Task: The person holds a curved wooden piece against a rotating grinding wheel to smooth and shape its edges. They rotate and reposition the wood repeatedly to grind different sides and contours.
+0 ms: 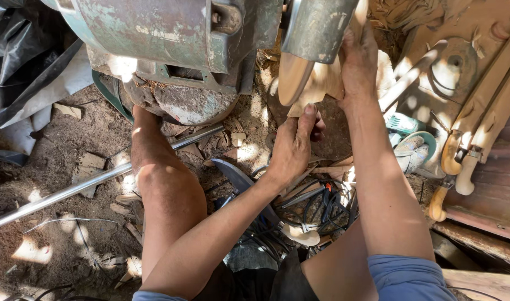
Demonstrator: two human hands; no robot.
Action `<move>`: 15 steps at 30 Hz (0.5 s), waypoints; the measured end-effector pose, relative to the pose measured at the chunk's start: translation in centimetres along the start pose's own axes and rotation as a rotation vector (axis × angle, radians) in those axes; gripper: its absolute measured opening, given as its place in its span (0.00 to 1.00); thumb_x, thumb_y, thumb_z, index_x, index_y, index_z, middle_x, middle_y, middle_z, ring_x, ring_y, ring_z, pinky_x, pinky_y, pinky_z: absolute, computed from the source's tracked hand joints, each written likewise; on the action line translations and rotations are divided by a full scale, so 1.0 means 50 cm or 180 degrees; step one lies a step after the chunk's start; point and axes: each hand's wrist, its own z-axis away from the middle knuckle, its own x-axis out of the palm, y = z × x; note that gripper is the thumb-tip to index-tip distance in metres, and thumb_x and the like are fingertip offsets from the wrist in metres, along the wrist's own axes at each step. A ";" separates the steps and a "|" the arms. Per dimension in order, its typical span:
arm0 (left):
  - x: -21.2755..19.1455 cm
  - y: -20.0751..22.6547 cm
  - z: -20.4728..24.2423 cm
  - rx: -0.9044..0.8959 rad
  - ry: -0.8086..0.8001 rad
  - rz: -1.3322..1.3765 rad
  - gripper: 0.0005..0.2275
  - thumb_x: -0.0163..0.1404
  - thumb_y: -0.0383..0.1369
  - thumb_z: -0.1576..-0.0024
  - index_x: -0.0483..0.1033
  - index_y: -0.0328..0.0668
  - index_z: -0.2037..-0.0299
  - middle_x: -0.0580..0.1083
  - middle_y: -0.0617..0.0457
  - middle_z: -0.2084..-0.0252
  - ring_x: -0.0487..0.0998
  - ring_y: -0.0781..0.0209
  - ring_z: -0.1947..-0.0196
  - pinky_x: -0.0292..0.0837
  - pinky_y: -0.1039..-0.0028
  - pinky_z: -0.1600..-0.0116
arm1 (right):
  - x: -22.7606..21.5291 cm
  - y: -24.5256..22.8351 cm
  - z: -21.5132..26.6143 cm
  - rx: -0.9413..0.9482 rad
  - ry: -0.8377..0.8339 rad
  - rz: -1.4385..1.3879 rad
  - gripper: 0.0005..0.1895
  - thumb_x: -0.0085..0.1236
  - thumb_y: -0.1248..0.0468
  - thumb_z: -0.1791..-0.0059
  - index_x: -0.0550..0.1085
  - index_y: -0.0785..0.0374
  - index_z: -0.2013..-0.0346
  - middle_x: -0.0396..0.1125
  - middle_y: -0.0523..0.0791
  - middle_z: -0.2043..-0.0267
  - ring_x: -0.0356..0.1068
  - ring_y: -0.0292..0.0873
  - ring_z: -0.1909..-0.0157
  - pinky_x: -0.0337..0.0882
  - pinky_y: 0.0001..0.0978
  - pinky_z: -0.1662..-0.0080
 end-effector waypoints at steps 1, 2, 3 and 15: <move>0.000 0.001 -0.004 0.0040 -0.0002 0.0138 0.26 0.36 0.51 0.31 0.73 0.31 0.64 0.73 0.49 0.69 0.73 0.61 0.67 0.73 0.68 0.58 | 0.001 0.001 -0.004 -0.0071 0.0096 0.0242 0.41 0.57 0.54 0.37 0.44 0.67 0.22 0.51 0.57 0.24 0.56 0.48 0.24 0.65 0.33 0.32; 0.000 0.002 -0.007 0.0034 0.0009 0.0174 0.25 0.36 0.51 0.32 0.72 0.31 0.63 0.73 0.49 0.68 0.74 0.62 0.67 0.73 0.68 0.58 | 0.004 -0.001 -0.006 0.0061 0.0084 -0.0032 0.39 0.56 0.55 0.39 0.45 0.66 0.24 0.56 0.57 0.27 0.61 0.48 0.28 0.71 0.35 0.34; 0.000 0.003 -0.009 0.0027 0.0019 0.0209 0.25 0.36 0.50 0.32 0.72 0.31 0.62 0.73 0.50 0.68 0.74 0.62 0.67 0.73 0.68 0.57 | 0.008 -0.006 -0.009 0.0193 0.0074 -0.0306 0.38 0.55 0.57 0.41 0.45 0.64 0.26 0.60 0.57 0.30 0.66 0.48 0.31 0.76 0.37 0.36; -0.004 0.013 -0.018 -0.0050 0.0108 0.0113 0.26 0.36 0.54 0.33 0.71 0.32 0.60 0.72 0.50 0.68 0.73 0.63 0.67 0.73 0.69 0.59 | 0.047 -0.045 -0.011 0.0001 -0.0212 -0.0473 0.11 0.52 0.63 0.42 0.71 0.64 0.46 0.73 0.46 0.52 0.77 0.36 0.54 0.82 0.30 0.52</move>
